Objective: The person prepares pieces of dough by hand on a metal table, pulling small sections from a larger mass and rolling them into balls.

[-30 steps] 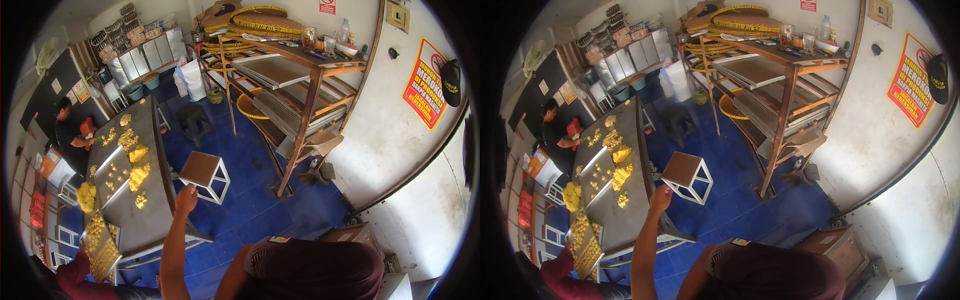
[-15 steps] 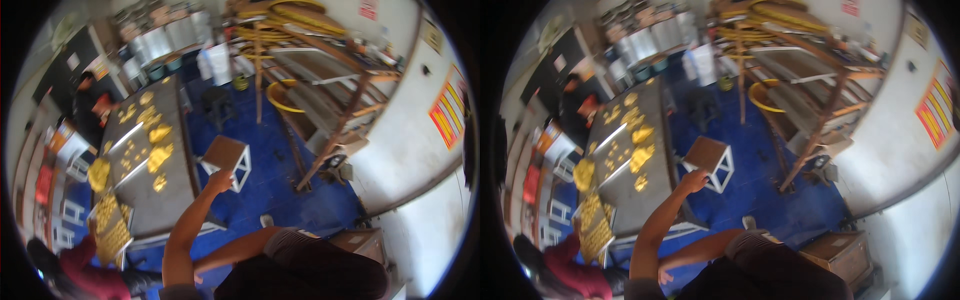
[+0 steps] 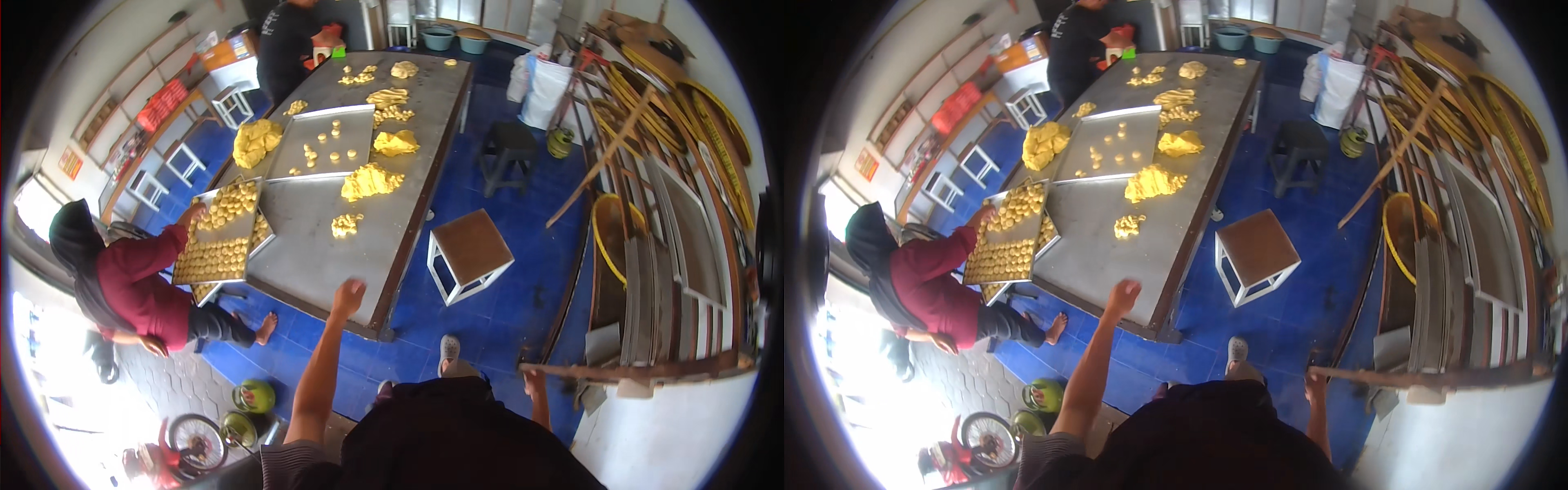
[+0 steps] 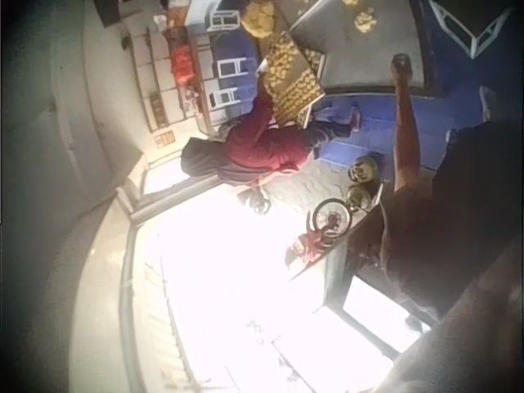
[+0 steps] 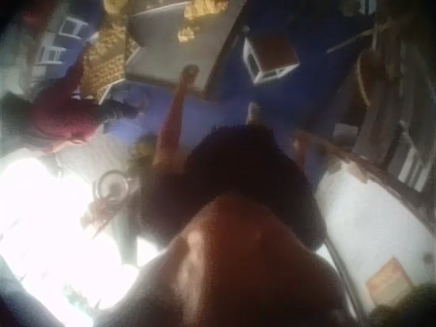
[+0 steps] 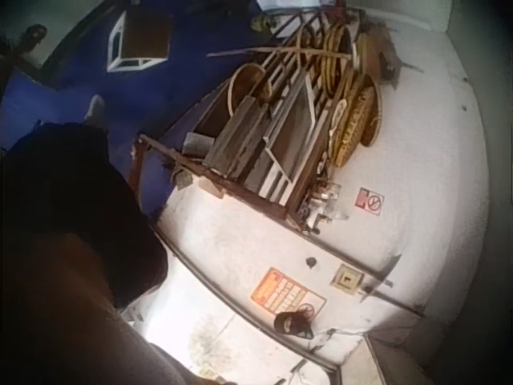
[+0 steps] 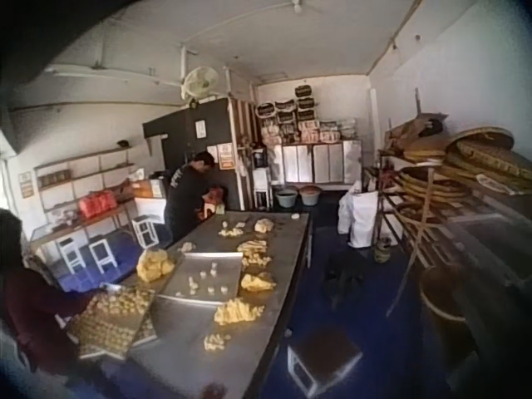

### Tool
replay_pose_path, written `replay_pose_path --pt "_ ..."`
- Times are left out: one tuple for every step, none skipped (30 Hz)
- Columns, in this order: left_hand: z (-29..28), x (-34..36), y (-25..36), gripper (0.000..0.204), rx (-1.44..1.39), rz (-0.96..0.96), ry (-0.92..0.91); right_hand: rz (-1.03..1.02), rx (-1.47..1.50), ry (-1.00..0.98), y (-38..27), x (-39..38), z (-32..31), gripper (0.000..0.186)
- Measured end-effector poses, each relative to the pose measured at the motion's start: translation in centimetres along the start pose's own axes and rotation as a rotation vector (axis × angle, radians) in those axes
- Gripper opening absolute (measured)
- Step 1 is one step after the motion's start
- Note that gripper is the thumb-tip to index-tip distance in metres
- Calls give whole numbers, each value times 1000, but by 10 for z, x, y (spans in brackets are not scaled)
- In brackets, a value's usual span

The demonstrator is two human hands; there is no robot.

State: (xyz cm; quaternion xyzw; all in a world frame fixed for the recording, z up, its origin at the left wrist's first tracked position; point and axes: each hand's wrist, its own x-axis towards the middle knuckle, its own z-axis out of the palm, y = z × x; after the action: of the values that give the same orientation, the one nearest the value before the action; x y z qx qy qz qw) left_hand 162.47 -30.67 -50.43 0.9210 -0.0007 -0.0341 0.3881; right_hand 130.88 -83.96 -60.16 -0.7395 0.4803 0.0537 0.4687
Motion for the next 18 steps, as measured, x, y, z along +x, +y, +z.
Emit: replay_pose_path --pt "15 -23 -24 25 54 -43 39 162 186 -132 21 12 -29 17" --pt "30 -38 -51 20 363 102 8 340 367 -235 44 23 -56 17" --pt "30 -68 -98 22 565 89 -16 394 359 -250 27 21 -50 18" --pt "35 -92 -134 25 752 95 -56 388 334 -279 12 31 -41 19" --pt "42 -104 -121 19 610 -56 -213 394 321 -258 12 36 -42 19" --pt "55 -113 -104 21 84 -513 -88 398 308 -240 11 43 -43 19" --pt "75 -147 -75 22 -499 -997 47 385 364 -361 29 86 -41 18" --pt "92 -166 -58 25 -568 -1045 56 375 426 -482 47 131 -43 18" --pt "117 -183 -47 28 -659 -1093 65 364 468 -595 55 177 -54 18" --pt "97 -182 -42 31 -646 -1085 161 258 358 -683 6 178 3 15" --pt "84 -176 -36 31 -619 -1066 211 129 220 -727 -55 172 43 13" --pt "77 -168 -32 31 -605 -1053 240 39 153 -755 -111 167 70 12" --pt "74 -166 -32 31 -606 -1053 270 -34 107 -777 -166 162 92 13" --pt "73 -160 -35 31 -613 -1016 306 -98 59 -773 -200 166 113 14" --pt "71 -154 -40 31 -621 -975 349 -167 7 -776 -237 170 138 18" --pt "68 -145 -45 31 -629 -929 386 -182 -8 -764 -268 172 161 19" --pt "64 -134 -49 31 -645 -905 424 -201 -20 -747 -297 174 183 20" --pt "64 -114 -54 31 -687 -852 447 -268 -9 -733 -325 178 193 20"
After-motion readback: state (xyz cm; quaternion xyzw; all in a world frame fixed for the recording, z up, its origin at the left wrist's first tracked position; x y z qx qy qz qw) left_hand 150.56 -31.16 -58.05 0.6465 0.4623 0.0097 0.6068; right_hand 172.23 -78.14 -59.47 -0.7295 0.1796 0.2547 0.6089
